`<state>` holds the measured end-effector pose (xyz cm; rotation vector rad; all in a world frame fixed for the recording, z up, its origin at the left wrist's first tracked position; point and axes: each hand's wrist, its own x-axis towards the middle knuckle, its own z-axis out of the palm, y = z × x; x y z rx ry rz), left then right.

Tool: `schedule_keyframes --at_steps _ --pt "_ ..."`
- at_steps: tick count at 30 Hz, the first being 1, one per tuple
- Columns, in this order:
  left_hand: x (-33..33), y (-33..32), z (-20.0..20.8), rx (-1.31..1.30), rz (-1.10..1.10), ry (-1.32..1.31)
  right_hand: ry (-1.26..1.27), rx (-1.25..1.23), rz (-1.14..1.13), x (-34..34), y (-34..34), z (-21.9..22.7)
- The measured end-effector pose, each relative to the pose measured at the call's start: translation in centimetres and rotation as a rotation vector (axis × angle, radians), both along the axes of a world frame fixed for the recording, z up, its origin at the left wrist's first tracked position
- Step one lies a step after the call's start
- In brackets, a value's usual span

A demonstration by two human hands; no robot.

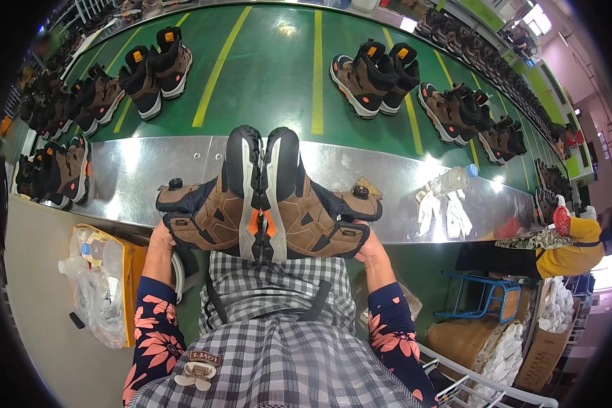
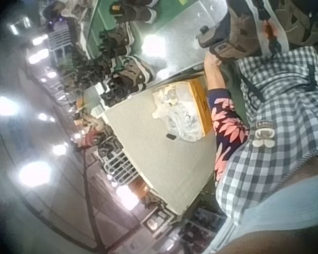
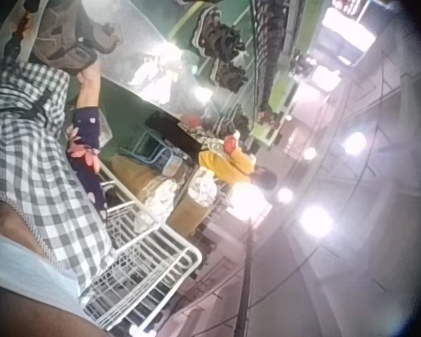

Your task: Inspecting manufactured boots for quality control and cleaning them with a sponge.

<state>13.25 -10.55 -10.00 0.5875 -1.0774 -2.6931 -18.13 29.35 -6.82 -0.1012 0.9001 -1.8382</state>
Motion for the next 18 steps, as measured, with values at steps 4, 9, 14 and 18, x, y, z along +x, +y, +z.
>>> schedule_keyframes --at_steps 4,9,14,18 --pt "0.1 0.2 0.4 -0.008 0.035 0.018 0.058 0.032 -0.030 0.1 0.1 -0.1" --pt "0.4 0.1 0.2 -0.141 -0.012 0.070 0.071 0.070 -0.028 0.4 -0.4 0.7" --pt "0.2 0.1 -0.1 -0.082 0.050 -0.029 0.086 0.040 -0.023 0.8 -0.9 1.7" --pt "-0.3 0.2 0.2 -0.057 0.023 -0.047 0.057 0.038 -0.008 0.8 -1.0 1.6"
